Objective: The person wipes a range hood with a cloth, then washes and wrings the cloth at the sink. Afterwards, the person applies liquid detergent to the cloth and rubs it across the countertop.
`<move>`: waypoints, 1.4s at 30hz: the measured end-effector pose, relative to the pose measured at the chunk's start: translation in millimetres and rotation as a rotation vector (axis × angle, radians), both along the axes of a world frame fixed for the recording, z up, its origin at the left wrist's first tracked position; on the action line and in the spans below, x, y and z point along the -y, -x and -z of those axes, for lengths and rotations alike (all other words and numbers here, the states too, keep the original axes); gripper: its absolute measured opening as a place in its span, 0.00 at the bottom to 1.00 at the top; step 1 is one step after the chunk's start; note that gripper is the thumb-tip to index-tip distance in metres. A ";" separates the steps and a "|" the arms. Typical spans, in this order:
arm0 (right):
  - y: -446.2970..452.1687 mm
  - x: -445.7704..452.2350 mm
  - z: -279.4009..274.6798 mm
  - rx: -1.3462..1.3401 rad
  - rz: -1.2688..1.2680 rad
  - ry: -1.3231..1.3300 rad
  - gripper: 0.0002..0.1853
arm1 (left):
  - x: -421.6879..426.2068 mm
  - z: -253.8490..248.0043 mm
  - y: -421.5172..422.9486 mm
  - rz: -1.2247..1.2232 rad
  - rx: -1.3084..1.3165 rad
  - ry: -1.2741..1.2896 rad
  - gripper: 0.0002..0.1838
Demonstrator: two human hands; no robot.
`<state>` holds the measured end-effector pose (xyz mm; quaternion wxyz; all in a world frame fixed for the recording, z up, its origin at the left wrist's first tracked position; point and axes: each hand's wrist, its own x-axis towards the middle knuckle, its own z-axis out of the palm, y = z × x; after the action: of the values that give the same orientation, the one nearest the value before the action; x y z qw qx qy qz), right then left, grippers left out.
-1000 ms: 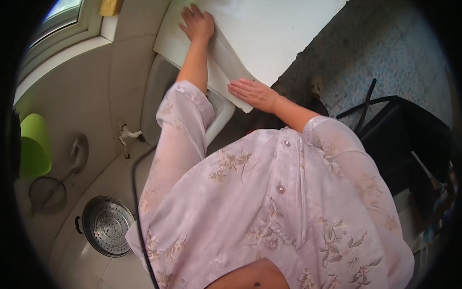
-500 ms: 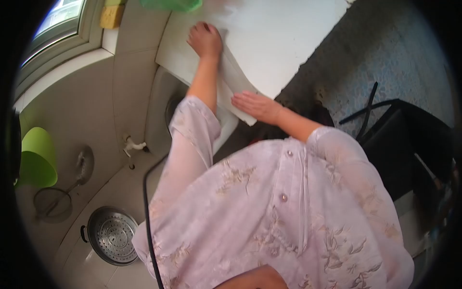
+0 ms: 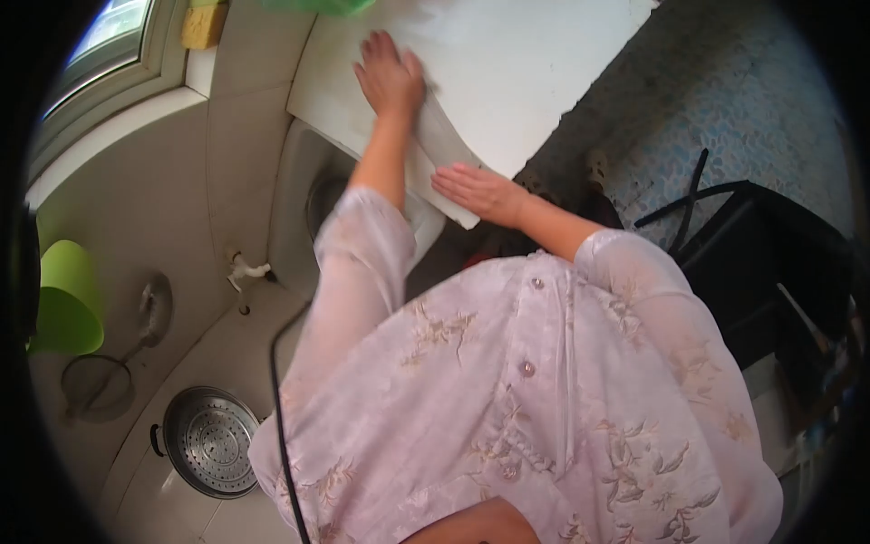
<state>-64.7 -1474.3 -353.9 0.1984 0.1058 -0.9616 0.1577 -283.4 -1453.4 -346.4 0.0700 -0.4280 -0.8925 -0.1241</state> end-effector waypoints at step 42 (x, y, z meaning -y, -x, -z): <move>-7.2 6.7 14.8 0.085 -0.079 0.031 0.26 | 55.1 -24.1 -82.0 0.188 0.195 0.184 0.34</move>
<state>-57.5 -1481.0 -368.7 0.1525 0.1340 -0.9616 0.1847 -201.4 -1508.5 -322.3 -0.0682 -0.5001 -0.8587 -0.0890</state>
